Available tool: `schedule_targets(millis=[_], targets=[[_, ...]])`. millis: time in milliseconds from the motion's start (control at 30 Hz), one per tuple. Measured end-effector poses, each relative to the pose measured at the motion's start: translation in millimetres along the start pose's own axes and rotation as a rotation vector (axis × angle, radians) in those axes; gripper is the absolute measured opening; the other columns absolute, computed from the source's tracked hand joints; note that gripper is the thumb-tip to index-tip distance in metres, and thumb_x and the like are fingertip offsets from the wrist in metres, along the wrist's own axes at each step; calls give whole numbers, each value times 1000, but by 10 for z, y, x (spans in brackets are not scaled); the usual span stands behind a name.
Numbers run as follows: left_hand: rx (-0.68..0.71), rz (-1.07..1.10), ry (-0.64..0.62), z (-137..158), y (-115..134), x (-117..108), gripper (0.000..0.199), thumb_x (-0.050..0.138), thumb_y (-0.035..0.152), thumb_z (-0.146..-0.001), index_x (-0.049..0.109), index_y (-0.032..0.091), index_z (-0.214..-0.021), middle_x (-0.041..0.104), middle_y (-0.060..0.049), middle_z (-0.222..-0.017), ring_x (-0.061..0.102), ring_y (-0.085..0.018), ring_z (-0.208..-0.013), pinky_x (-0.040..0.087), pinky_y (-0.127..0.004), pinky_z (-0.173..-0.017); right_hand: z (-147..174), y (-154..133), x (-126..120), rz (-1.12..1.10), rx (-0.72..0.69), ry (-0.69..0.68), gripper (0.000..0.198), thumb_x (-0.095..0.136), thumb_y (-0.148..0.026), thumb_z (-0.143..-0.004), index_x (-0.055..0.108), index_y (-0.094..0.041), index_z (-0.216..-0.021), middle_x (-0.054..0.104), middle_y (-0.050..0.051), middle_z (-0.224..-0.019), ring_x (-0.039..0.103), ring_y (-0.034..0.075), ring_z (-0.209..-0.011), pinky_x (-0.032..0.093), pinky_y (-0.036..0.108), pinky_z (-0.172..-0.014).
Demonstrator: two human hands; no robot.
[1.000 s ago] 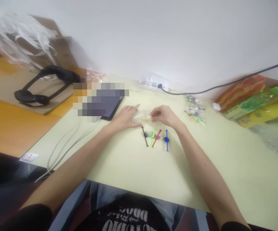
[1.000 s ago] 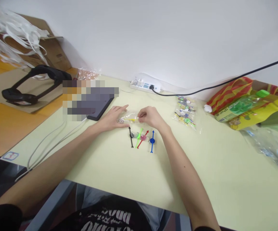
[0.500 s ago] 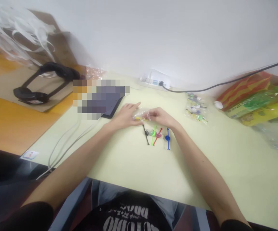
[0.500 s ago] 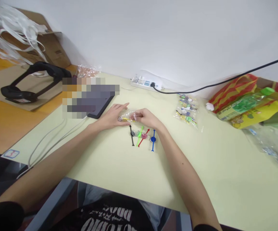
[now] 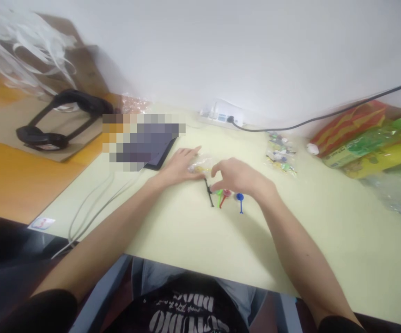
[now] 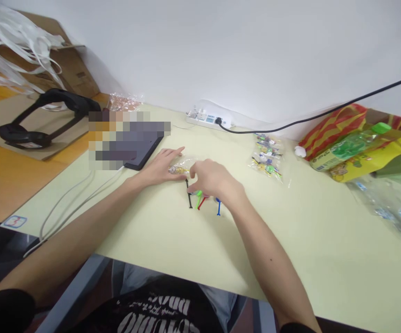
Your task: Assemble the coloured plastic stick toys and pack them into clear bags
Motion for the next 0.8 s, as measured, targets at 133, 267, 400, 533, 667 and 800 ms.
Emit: schedule_targets(millis=[133,267,400,533,667,800], targets=[[5,5,4,5,6,-12,105,74,71,-80,31,28,-165,57,-12,-148,42,-38,-143,35,-51,-119,-93,-138,256,94,-43,-14,23,89,-28,-74,79,-21,-93,74,10,-87,68,26,-81,43,32,-64],[12,0,0,0,2,-9,102,71,70,-83,30,26,-166,57,-12,-148,42,-38,-143,34,-50,-119,-146,-172,354,58,-62,-51,15,84,-19,-73,78,-20,-87,73,9,-85,66,24,-78,40,32,-62],[7,-6,-6,-9,-9,5,103,71,68,-82,30,24,-165,57,-12,-147,43,-38,-143,34,-50,-119,-117,-177,203,-156,-121,-65,19,86,-29,-76,73,-21,-88,69,1,-78,61,16,-69,39,29,-61],[18,-7,13,-4,-1,7,101,72,65,-83,31,23,-165,57,-12,-147,43,-37,-143,35,-49,-119,-56,-39,-69,-279,-50,33,23,85,-30,-77,67,-20,-87,72,0,-84,63,15,-72,41,27,-62],[9,1,14,2,-3,7,106,76,68,-79,30,26,-165,58,-12,-146,43,-37,-141,35,-51,-119,-3,188,-270,-336,-1,97,23,84,-28,-75,66,-20,-86,75,4,-91,67,17,-76,45,27,-64],[14,-11,15,-5,-23,17,105,75,69,-80,29,27,-165,58,-12,-146,43,-37,-141,35,-51,-119,35,435,-400,-334,35,110,19,83,-20,-74,71,-20,-87,77,5,-93,71,20,-81,48,28,-67]])
Point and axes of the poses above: each hand's wrist, its own z-axis away from the middle knuckle, its own x-axis out of the palm, y = z × x, the point moved 4 cm from there along -z, towards the middle knuckle
